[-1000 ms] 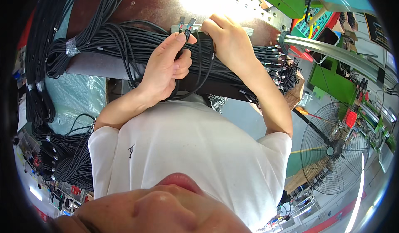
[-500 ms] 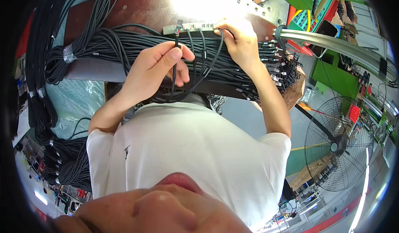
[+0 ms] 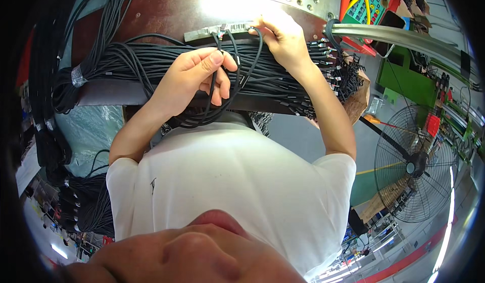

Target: Organizing and inserting individual black cables into a connector block or test fixture on a factory workbench.

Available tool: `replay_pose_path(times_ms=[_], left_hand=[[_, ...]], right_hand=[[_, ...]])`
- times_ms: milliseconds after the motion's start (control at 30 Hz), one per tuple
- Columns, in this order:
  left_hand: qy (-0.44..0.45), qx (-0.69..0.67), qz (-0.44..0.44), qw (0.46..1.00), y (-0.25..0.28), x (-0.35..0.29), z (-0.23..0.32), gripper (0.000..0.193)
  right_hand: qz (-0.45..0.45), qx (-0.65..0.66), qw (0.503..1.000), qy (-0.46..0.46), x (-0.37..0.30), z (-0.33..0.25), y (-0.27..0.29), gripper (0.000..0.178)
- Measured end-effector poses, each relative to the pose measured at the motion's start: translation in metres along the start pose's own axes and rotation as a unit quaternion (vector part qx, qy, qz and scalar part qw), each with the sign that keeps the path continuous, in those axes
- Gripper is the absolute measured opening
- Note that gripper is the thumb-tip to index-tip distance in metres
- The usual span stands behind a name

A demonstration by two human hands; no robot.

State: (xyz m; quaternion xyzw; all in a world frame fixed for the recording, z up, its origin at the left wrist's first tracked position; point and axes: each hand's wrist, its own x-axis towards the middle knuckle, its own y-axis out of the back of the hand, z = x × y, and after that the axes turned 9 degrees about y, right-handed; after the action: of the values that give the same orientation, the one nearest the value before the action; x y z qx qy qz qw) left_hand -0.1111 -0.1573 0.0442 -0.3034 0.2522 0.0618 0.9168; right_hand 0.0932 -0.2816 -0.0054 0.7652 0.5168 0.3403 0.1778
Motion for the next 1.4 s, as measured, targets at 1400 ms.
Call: replay_pose_path(times_ms=[1400], left_hand=[[-0.356, 0.685, 0.473, 0.423, 0.081, 0.08, 0.104, 0.03]], right_hand=[[-0.154, 0.054, 0.985, -0.05, 0.046, 0.005, 0.055, 0.015]])
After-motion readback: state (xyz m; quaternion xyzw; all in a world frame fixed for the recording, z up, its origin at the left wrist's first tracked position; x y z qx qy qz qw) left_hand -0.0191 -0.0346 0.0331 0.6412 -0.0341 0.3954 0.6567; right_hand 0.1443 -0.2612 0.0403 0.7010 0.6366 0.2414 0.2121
